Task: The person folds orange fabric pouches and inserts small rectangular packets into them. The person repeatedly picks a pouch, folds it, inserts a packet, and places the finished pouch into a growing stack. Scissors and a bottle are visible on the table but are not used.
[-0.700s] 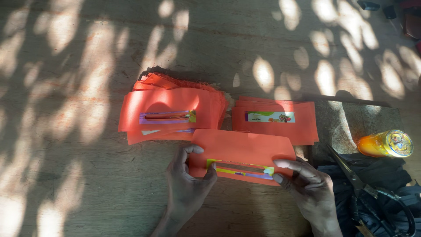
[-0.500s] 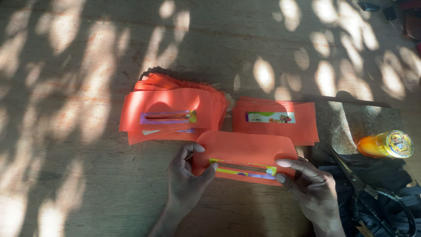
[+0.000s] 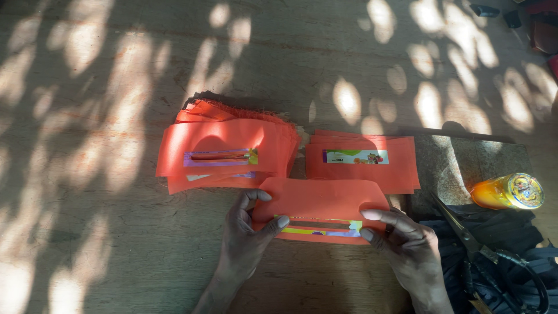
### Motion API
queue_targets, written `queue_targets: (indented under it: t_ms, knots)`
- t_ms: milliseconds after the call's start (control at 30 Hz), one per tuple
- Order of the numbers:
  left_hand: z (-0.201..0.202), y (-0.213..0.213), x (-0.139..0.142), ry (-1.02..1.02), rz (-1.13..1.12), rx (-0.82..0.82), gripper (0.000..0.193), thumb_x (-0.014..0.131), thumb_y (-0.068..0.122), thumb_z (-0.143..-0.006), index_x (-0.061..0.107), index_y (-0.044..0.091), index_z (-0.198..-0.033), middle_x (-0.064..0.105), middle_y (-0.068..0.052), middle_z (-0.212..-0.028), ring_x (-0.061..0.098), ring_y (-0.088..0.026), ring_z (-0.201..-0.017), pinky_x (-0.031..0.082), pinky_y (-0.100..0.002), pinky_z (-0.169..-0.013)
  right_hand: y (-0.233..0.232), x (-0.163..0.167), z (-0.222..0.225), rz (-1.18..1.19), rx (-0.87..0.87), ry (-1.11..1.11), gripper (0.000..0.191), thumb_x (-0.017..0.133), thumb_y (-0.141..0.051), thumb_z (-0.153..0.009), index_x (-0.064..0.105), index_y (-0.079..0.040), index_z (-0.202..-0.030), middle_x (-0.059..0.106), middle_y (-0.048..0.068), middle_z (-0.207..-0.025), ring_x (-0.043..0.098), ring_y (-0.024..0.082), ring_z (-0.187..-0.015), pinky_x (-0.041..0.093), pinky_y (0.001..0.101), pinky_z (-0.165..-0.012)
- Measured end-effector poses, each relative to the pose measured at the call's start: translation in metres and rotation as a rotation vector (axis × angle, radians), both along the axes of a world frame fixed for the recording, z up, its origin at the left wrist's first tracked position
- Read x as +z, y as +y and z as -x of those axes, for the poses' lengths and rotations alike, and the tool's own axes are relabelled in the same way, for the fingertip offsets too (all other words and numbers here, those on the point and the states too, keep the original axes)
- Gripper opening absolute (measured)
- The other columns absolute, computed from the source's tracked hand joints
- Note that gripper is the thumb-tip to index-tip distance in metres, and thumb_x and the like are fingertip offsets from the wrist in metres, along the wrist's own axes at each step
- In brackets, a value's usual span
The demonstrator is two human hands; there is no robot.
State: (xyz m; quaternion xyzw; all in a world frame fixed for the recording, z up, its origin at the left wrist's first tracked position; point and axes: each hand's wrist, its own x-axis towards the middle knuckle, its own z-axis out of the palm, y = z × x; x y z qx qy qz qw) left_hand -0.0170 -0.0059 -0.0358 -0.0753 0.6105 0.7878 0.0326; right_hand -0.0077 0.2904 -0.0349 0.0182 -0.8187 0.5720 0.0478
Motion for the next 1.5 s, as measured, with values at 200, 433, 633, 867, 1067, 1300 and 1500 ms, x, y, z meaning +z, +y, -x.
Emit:
queue_targets:
  t_ms: [200,433,633,867,1067,1300,1500]
  knots:
    - [-0.001,0.004,-0.003,0.164,0.004,0.048,0.042,0.079,0.005,-0.089,0.051,0.002,-0.120,0.063,-0.014,-0.118,0.065,-0.016,-0.103,0.058,-0.031,-0.085,-0.001,-0.004,0.002,0.118,0.028,0.018,0.040,0.085,0.005,-0.079,0.079,-0.005,-0.118,0.075,0.000,-0.092,0.043,0.001,-0.059,0.037,0.0189,-0.054]
    - [-0.021,0.022,0.003,0.041,-0.755,-0.126,0.064,0.079,0.024,-0.086,0.047,0.004,-0.138,0.061,-0.015,-0.130,0.068,-0.023,-0.113,0.060,-0.042,-0.095,-0.012,-0.006,-0.002,0.479,0.101,0.025,0.037,0.076,0.010,-0.081,0.074,-0.001,-0.116,0.077,0.009,-0.109,0.072,0.014,-0.100,0.062,0.0279,-0.088]
    - [-0.020,0.059,-0.012,-0.096,-0.637,-0.127,0.032,0.070,0.015,-0.099,0.059,0.001,-0.125,0.071,-0.012,-0.116,0.068,-0.020,-0.111,0.058,-0.038,-0.093,-0.037,0.002,0.005,0.488,0.125,-0.035,0.036,0.074,0.010,-0.081,0.073,-0.002,-0.115,0.077,0.008,-0.109,0.072,0.014,-0.098,0.062,0.0268,-0.082]
    - [-0.018,0.069,-0.030,-0.008,-0.259,0.154,0.021,0.072,0.013,-0.095,0.073,0.005,-0.114,0.074,-0.001,-0.106,0.064,-0.008,-0.101,0.051,-0.025,-0.091,-0.050,0.027,0.002,0.078,-0.070,0.270,0.028,0.075,0.005,-0.087,0.066,-0.003,-0.112,0.070,0.007,-0.103,0.072,0.013,-0.092,0.063,0.0253,-0.081]
    - [-0.021,0.088,-0.025,0.044,-0.138,0.180,0.023,0.077,0.011,-0.094,0.073,0.000,-0.113,0.073,-0.006,-0.097,0.063,-0.011,-0.087,0.051,-0.026,-0.078,-0.067,0.032,-0.004,-0.086,-0.107,0.247,0.034,0.082,-0.001,-0.079,0.065,-0.002,-0.108,0.078,0.007,-0.091,0.080,0.014,-0.085,0.066,0.0265,-0.076]
    - [-0.031,0.089,0.012,0.053,-0.042,0.071,0.023,0.074,0.017,-0.093,0.074,-0.001,-0.108,0.076,-0.007,-0.097,0.070,-0.013,-0.088,0.057,-0.028,-0.078,-0.071,0.045,-0.006,-0.148,-0.133,0.260,0.034,0.086,-0.005,-0.076,0.067,-0.003,-0.104,0.078,0.006,-0.090,0.080,0.014,-0.084,0.064,0.0261,-0.074]
    - [-0.032,0.086,0.019,0.064,0.097,0.072,0.022,0.070,0.020,-0.095,0.077,0.003,-0.106,0.079,-0.006,-0.098,0.074,-0.012,-0.092,0.060,-0.028,-0.081,-0.074,0.041,-0.005,-0.173,-0.144,0.279,0.031,0.085,-0.004,-0.078,0.068,-0.003,-0.103,0.079,0.005,-0.090,0.080,0.014,-0.082,0.064,0.0256,-0.074]
